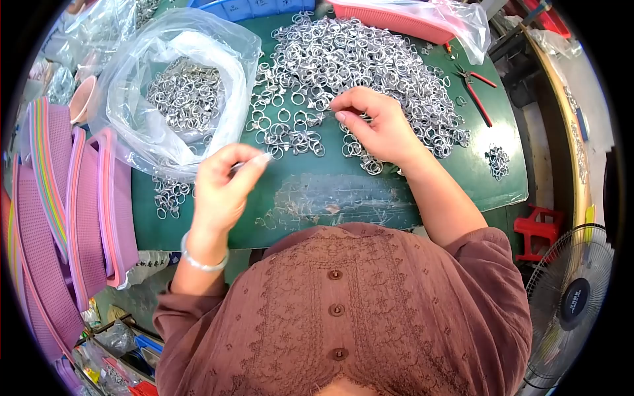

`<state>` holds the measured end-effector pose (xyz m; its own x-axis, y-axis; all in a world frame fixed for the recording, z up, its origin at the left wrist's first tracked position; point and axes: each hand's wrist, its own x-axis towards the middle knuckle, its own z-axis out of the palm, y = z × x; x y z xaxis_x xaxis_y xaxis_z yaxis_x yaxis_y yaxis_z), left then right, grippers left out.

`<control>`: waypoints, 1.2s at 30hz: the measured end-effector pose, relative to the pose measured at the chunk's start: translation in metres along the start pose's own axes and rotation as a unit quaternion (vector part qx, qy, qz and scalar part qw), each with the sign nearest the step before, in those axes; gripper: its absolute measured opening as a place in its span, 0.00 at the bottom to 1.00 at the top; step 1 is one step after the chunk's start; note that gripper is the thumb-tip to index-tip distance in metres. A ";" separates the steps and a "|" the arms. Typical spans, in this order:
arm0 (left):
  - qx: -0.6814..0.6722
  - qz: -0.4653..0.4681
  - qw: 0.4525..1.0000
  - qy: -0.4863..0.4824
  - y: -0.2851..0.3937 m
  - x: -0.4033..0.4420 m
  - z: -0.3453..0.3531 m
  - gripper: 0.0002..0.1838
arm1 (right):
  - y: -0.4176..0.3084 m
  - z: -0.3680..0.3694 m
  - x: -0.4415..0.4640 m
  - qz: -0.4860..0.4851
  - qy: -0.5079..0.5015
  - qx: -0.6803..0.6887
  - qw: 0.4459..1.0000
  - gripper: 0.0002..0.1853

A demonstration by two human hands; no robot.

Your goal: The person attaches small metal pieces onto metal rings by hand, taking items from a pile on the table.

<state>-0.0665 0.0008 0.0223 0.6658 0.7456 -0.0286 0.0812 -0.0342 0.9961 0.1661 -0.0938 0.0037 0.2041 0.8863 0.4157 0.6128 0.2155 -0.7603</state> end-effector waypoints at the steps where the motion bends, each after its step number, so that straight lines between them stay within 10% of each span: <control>1: 0.055 0.020 0.998 0.022 -0.003 -0.008 -0.013 0.03 | 0.002 0.000 0.001 -0.034 -0.004 -0.064 0.997 0.07; 10: 0.479 0.016 0.850 0.218 -0.037 -0.043 -0.107 0.07 | 0.006 0.021 0.008 -0.112 -0.048 -0.301 0.946 0.06; 21: 0.393 0.078 0.894 0.199 -0.017 -0.026 -0.072 0.07 | 0.005 0.011 0.014 -0.095 -0.091 -0.316 0.940 0.02; 29: 0.210 0.062 0.975 -0.044 -0.011 -0.011 0.008 0.06 | -0.015 0.007 0.008 0.113 -0.071 0.052 0.990 0.08; 36: -0.081 -0.047 0.987 -0.131 0.001 0.035 0.047 0.10 | -0.023 0.008 0.004 0.290 0.018 0.457 0.840 0.06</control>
<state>-0.0083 -0.0041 0.0184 0.8320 0.5414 -0.1207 0.0465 0.1488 0.9878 0.1469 -0.0924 0.0187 0.2990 0.9416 -0.1550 -0.4377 -0.0090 -0.8991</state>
